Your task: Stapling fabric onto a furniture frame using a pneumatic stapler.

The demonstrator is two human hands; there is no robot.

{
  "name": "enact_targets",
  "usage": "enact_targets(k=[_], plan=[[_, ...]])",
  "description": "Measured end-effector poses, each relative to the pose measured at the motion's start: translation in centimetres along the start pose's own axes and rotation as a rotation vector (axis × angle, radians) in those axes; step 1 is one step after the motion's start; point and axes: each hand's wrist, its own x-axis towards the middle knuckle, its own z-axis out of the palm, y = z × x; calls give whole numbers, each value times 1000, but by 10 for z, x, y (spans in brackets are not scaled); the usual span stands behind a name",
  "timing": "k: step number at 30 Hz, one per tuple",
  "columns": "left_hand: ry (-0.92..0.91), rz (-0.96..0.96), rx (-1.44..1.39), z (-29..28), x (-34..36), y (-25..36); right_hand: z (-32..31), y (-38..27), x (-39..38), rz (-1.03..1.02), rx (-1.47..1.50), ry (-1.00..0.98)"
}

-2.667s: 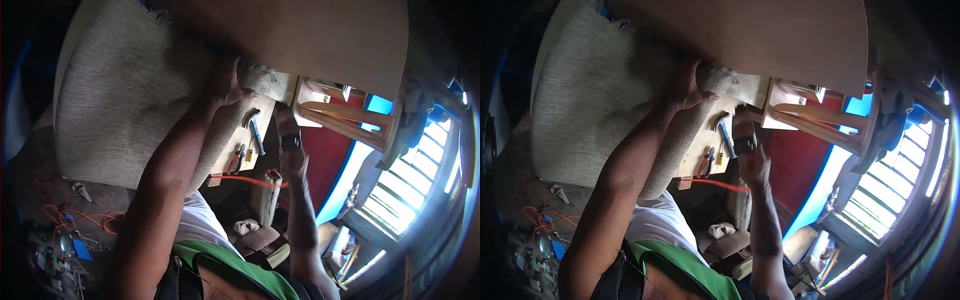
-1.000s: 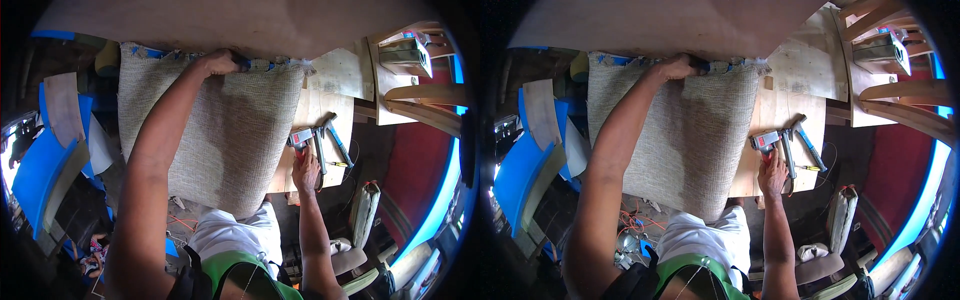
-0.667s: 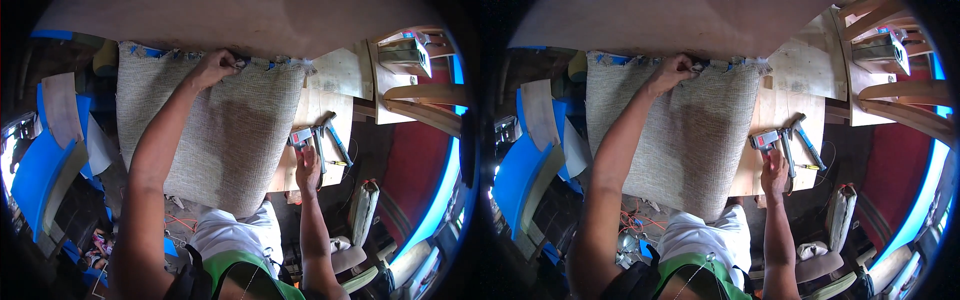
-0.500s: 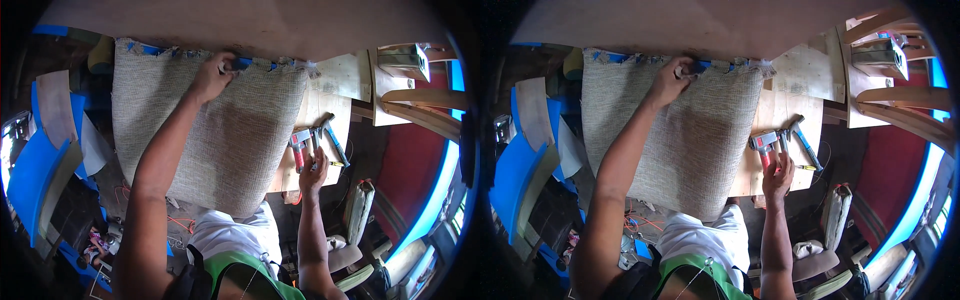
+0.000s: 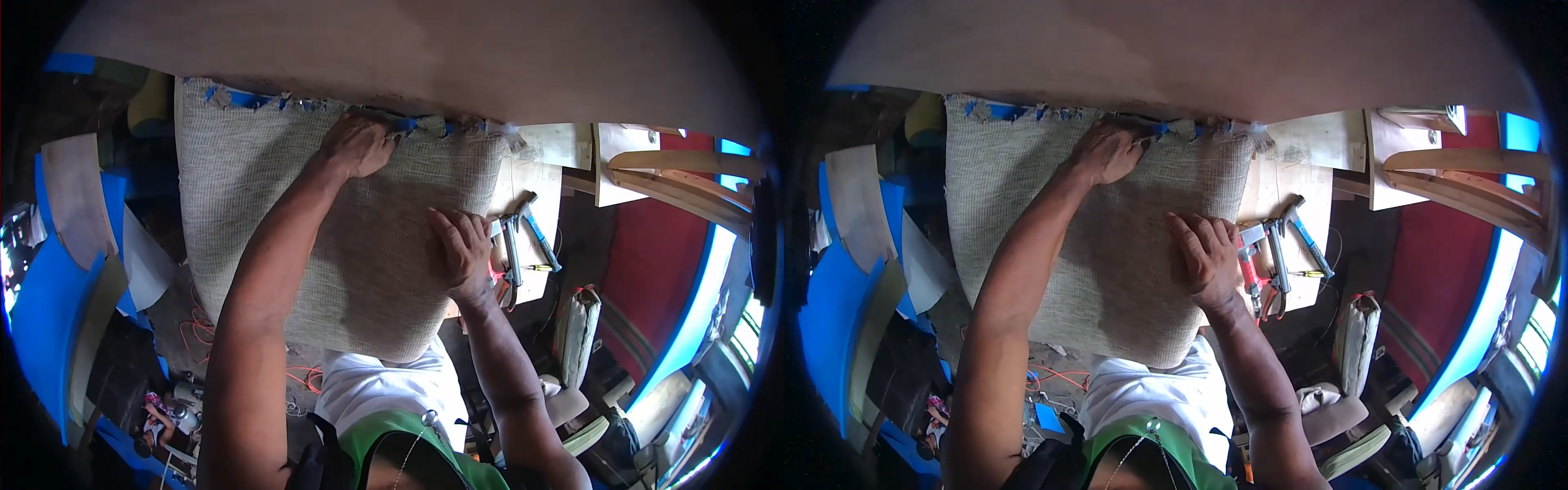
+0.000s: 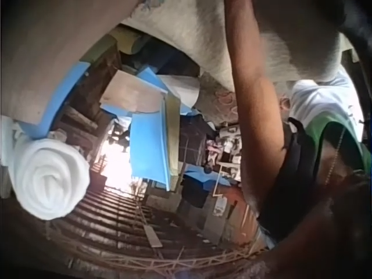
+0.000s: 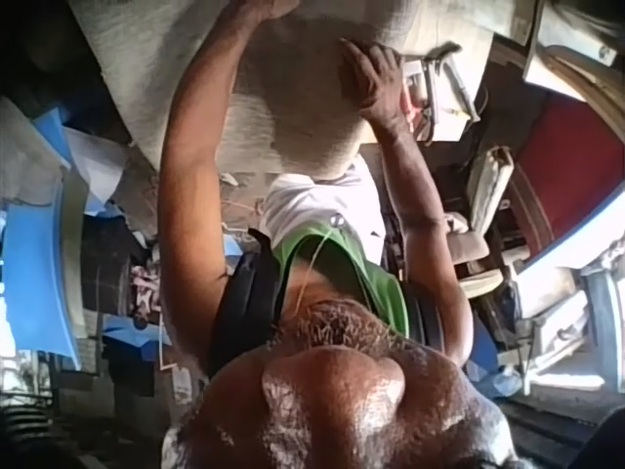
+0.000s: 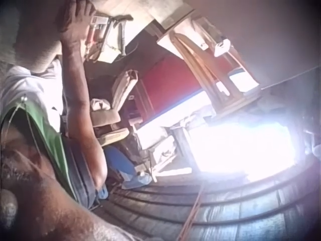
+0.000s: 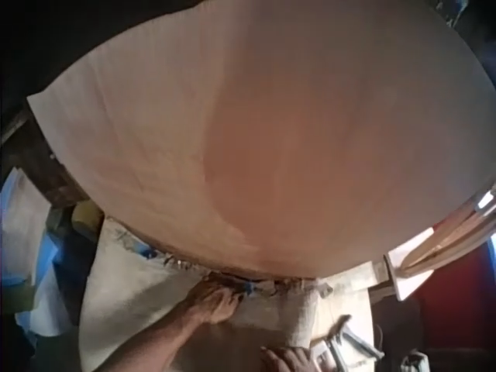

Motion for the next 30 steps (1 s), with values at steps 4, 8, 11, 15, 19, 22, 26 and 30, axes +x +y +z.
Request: enact_targets(k=[4, 8, 11, 15, 19, 22, 26, 30], plan=[[30, 0, -6, -1, -1, 7, 5, 2, 2, 6, -102, -5], [401, 150, -35, 23, -24, -4, 12, -2, 3, -5, -160, 8], [394, 128, -74, 24, -34, 0, 13, 1, 1, 16, -166, 8], [528, 162, -35, 20, -56, 10, 11, 2, 2, 28, -158, 18], [564, 181, -94, 21, -74, 12, 7, 0, 3, 42, -161, 13], [551, 100, -270, 15, -78, 11, 8, -7, 12, 53, -180, -12], [521, 104, -47, 22, -82, -4, 34, -26, 98, 7, 7, 90], [566, 202, -76, 21, -74, -1, 89, 4, 160, 305, -276, -302]])
